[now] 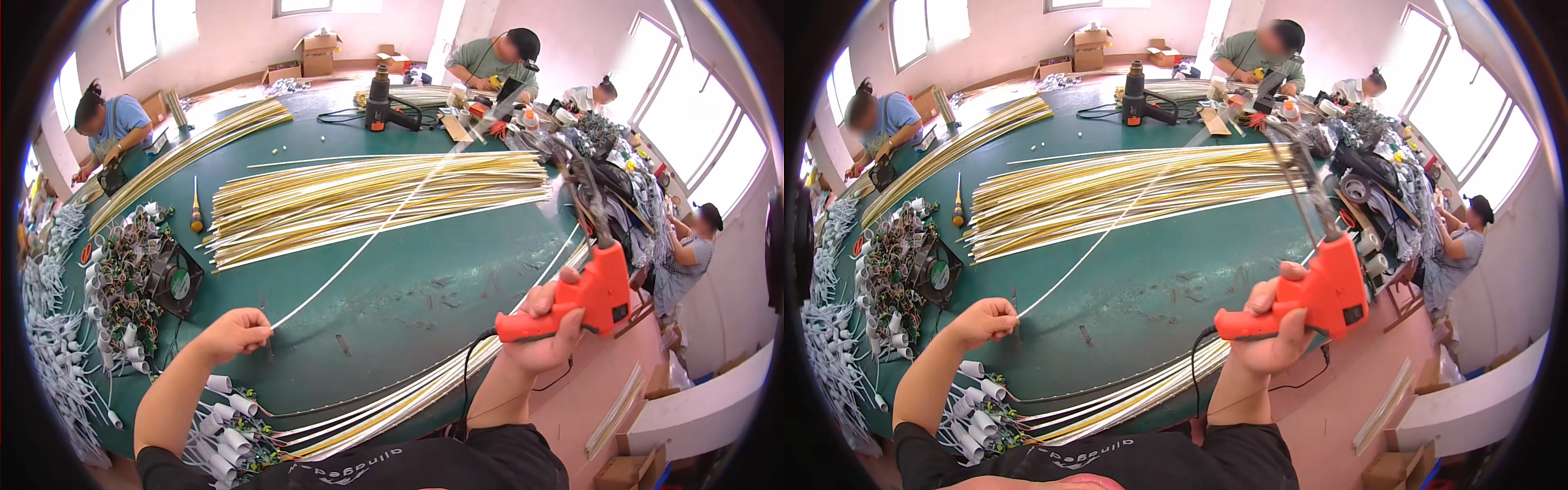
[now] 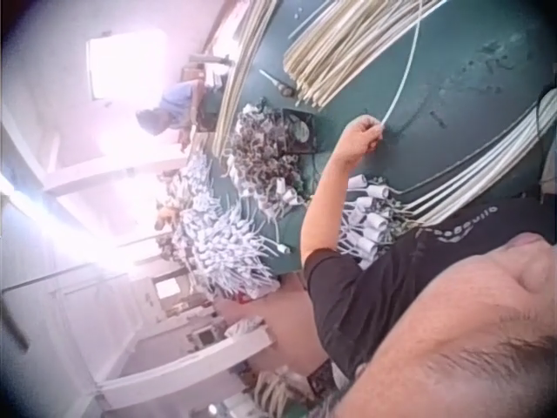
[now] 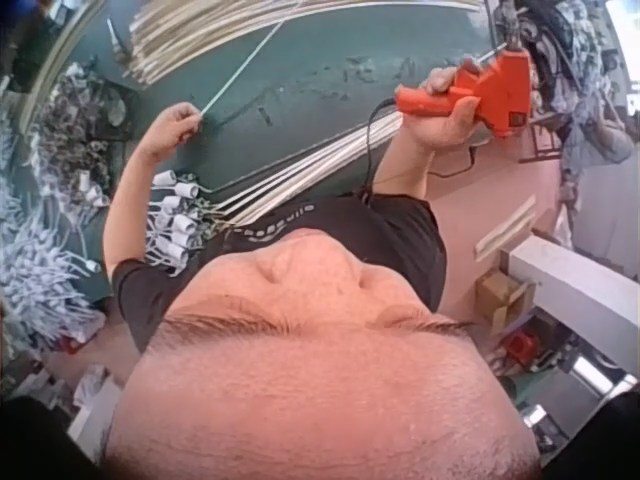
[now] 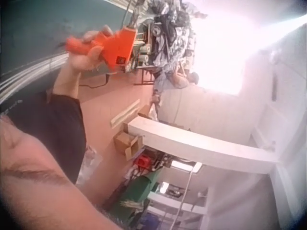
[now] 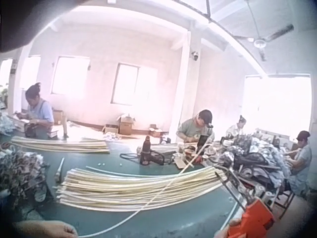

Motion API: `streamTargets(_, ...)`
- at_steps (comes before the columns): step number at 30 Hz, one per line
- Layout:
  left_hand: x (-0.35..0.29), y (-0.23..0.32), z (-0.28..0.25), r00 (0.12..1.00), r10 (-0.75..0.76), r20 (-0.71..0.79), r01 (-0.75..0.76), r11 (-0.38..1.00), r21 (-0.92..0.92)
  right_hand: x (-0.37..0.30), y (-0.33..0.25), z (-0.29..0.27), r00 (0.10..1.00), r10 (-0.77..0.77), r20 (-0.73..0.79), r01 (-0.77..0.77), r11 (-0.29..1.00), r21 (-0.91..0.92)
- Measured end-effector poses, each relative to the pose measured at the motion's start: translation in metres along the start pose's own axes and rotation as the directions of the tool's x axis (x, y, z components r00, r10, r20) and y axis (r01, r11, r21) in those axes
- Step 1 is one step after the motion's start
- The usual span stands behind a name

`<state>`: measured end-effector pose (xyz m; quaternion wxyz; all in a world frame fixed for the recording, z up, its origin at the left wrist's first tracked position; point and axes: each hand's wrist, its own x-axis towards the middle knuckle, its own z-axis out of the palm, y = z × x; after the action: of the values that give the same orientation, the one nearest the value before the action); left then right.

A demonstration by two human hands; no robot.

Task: The person assembles light bulb components and wiring onto circuit boards using a handheld soldering iron or thermal cutter.

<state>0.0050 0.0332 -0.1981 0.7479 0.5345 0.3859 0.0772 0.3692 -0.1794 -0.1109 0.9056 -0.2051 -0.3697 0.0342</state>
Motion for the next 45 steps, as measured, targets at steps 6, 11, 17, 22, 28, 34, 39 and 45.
streamTargets(6,0.007,-0.006,0.010,0.996,-0.034,-0.079,0.056,0.952,0.301,-0.006,0.010,0.001,0.994,0.111,-0.003,-0.111,0.991,-0.077)
streamTargets(11,0.010,-0.006,0.011,0.993,-0.084,-0.088,0.112,0.913,0.391,-0.011,0.025,-0.001,0.980,0.198,0.019,-0.195,0.974,-0.119)
streamTargets(17,0.014,0.017,0.012,0.997,-0.049,-0.054,0.068,0.894,0.444,-0.007,0.026,-0.009,0.963,0.269,0.028,-0.263,0.956,-0.130)
streamTargets(22,-0.009,0.000,-0.024,0.977,-0.160,-0.143,0.203,0.904,0.377,-0.011,0.039,-0.011,0.942,0.327,0.068,-0.296,0.912,-0.283)
streamTargets(28,-0.005,-0.001,-0.007,0.973,0.056,-0.225,0.086,0.813,0.576,-0.018,0.044,-0.011,0.923,0.373,0.094,-0.335,0.899,-0.282)
streamTargets(34,-0.013,-0.008,0.010,0.945,0.251,-0.208,0.080,0.439,0.895,-0.019,0.046,0.000,0.936,0.338,0.094,-0.293,0.901,-0.321)
streamTargets(39,-0.014,-0.017,0.015,0.932,0.278,-0.233,0.097,0.430,0.898,-0.018,0.048,-0.007,0.916,0.386,0.109,-0.340,0.891,-0.300)
streamTargets(45,-0.012,-0.024,0.019,0.922,0.340,-0.186,0.066,0.334,0.940,-0.021,0.049,0.001,0.927,0.369,0.069,-0.324,0.878,-0.353)
